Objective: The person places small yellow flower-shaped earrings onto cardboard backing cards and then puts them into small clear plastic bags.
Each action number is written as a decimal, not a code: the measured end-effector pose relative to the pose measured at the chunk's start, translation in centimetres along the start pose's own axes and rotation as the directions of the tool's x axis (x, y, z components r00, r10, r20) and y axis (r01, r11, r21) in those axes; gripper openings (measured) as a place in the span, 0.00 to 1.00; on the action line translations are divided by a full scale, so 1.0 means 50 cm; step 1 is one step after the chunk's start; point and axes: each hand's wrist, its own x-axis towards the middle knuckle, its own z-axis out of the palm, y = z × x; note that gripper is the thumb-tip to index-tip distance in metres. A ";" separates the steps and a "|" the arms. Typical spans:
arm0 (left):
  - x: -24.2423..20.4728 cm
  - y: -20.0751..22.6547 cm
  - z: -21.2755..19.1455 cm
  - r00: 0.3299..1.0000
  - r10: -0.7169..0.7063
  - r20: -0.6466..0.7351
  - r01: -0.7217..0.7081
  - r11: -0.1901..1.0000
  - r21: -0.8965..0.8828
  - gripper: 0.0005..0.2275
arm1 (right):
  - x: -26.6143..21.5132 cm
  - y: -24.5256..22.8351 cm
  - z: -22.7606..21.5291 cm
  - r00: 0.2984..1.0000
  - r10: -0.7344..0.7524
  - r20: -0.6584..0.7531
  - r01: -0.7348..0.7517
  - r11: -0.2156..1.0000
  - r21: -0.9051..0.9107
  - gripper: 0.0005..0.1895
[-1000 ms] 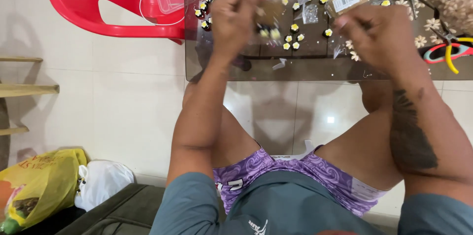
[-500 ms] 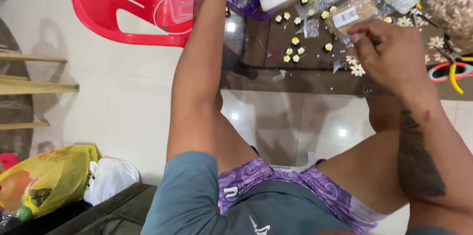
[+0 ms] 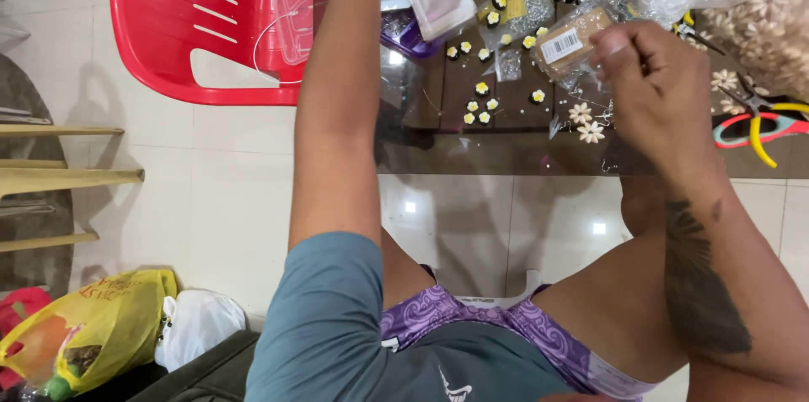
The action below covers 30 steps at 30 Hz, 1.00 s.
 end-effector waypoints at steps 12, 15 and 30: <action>-0.101 0.093 0.246 0.888 0.039 0.459 0.135 0.930 -0.342 0.31 | 0.037 0.028 0.055 0.950 0.145 -0.278 -0.018 0.910 0.414 0.25; -0.134 0.137 0.285 0.957 -0.062 0.284 0.200 0.851 -0.486 0.19 | 0.036 0.015 0.057 0.972 0.115 -0.204 -0.023 0.913 0.406 0.35; -0.267 0.035 0.176 0.861 -0.221 0.457 -0.035 0.873 0.487 0.29 | 0.128 0.312 0.029 1.000 -0.028 0.004 0.027 0.890 -0.454 0.11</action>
